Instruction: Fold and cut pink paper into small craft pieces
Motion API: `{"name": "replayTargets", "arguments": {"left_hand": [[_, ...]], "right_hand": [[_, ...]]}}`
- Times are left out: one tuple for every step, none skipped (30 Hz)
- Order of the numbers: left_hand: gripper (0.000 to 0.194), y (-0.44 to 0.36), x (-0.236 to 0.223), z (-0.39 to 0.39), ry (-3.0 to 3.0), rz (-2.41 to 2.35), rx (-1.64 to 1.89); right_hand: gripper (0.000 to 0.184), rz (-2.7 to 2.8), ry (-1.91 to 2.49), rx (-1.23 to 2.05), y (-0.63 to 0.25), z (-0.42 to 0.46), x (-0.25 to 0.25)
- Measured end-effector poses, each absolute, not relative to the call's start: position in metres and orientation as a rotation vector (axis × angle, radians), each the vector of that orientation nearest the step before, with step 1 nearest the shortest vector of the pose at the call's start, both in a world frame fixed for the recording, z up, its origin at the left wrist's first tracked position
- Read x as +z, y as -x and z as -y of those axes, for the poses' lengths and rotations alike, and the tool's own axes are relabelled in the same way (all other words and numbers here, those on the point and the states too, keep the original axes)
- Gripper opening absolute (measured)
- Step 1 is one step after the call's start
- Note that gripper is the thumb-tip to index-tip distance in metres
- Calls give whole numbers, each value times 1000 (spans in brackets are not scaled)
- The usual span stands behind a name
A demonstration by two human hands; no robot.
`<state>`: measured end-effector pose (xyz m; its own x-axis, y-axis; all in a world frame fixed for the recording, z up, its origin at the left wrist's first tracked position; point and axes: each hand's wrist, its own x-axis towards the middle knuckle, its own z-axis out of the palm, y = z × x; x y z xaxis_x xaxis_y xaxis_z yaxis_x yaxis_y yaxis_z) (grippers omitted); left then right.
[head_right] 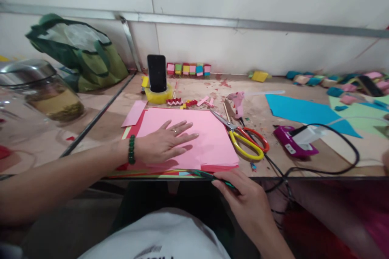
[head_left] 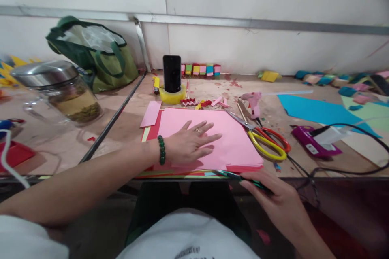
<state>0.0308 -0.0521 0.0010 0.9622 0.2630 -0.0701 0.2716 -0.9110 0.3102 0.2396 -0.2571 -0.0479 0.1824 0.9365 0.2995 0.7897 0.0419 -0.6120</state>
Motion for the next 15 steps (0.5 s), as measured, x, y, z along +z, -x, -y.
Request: {"name": "replayTargets", "arguments": {"left_hand": [[54,-27,2,47,-2791,-360,-43],[53,-23,1,43,-2790,-321,-65],[52,-20,-2,39,-2790,-278,-91],[52,-17,-5,36,-2794,-241,-112],[53,-14,-8,35,-2801,-212,-121],[53,-13,-12,34,-2809,-194,-115],[54,-12,-15,34,-2817,-188,-98],[54,-12,-17,34,-2823,-188,-78],[54,-12,-19,35,-2827,-188,-65],[53,-12,-20,35,-2829,-187,-59],[53,-13,-20,36,-2829,-187,-56],[53,-13,-20,36,-2828,-186,-54],[53,-13,-19,36,-2824,-186,-51],[53,-13,-19,36,-2818,-186,-46],[53,-13,-18,36,-2813,-187,-41]], "right_hand": [[15,1636,1774,275,-239,257,-48],[16,1642,1774,276,-239,256,-49],[16,1650,1774,272,-237,256,-48],[16,1659,1774,265,-236,255,-48],[16,1668,1771,255,-234,253,-47],[16,1676,1767,246,-232,252,-46],[16,1684,1762,239,-230,251,-45],[16,1693,1754,234,-228,249,-44],[16,1701,1747,235,-227,249,-43],[15,1710,1737,237,-227,248,-43],[14,1718,1730,243,-227,248,-43],[13,1727,1726,255,-227,248,-43],[13,1734,1726,270,-227,249,-44],[12,1738,1727,282,-227,249,-44],[12,1739,1726,288,-227,249,-44]]}}
